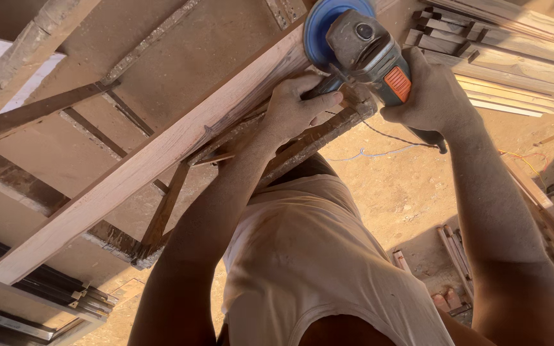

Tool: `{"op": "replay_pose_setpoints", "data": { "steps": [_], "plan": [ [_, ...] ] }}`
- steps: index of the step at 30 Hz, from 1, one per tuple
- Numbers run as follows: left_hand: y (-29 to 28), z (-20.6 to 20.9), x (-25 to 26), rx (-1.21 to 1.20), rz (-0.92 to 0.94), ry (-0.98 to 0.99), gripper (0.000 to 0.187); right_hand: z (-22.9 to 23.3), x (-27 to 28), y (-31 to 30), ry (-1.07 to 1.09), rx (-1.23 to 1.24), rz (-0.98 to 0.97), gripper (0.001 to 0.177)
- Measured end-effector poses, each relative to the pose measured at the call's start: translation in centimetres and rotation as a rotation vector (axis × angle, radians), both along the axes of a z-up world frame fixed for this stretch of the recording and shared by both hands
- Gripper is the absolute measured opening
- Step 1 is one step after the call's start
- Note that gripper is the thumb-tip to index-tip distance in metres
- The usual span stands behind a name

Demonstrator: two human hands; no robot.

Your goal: The person uses an angle grinder with a sanding disc to smooth the surface of a wooden plank resting on a metal stand. They move the tool along the length of the plank, adjusting their grip and the plank's position as needed.

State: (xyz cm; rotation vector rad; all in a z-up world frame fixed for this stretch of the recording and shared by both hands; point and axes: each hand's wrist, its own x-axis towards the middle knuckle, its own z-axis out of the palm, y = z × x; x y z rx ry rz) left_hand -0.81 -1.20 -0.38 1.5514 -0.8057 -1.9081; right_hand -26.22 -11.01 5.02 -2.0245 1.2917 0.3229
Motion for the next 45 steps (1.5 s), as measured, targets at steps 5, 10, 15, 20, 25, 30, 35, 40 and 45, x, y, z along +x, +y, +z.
{"op": "replay_pose_setpoints", "data": {
  "steps": [5,10,15,20,25,30,35,40,45],
  "plan": [
    [-6.4,-3.6,-5.5,-0.221,-0.068,-0.079,0.034,-0.3,-6.2,-3.0,-0.037,-0.073,-0.149,0.078],
    [-8.1,-3.5,-5.2,-0.296,-0.061,-0.111,0.033,-0.8,-6.4,-3.1,-0.107,-0.079,-0.221,0.084],
    [-4.1,1.5,1.7,-0.051,0.025,-0.119,0.025,-1.3,1.1,-0.7,-0.056,0.167,-0.181,0.078],
    [-7.8,2.8,2.6,-0.079,-0.008,-0.184,0.028,-1.7,1.7,-1.5,-0.150,-0.005,-0.201,0.073],
    [-10.9,3.0,0.8,-0.193,-0.088,-0.327,0.030,-3.6,-0.5,-2.3,-0.154,-0.097,-0.261,0.074],
    [-7.0,2.5,3.4,-0.140,-0.047,-0.347,0.029,-3.7,2.2,-0.1,-0.140,-0.040,-0.223,0.078],
    [2.3,2.7,8.5,-0.011,0.098,-0.374,0.034,-1.7,8.8,4.5,-0.094,0.059,-0.072,0.074],
    [13.3,2.7,14.2,0.034,0.299,-0.282,0.034,-0.3,16.3,10.2,-0.070,0.150,0.096,0.066],
    [23.1,2.4,19.4,0.023,0.496,-0.149,0.028,1.1,24.6,15.5,0.044,0.203,0.283,0.072]
  ]
}}
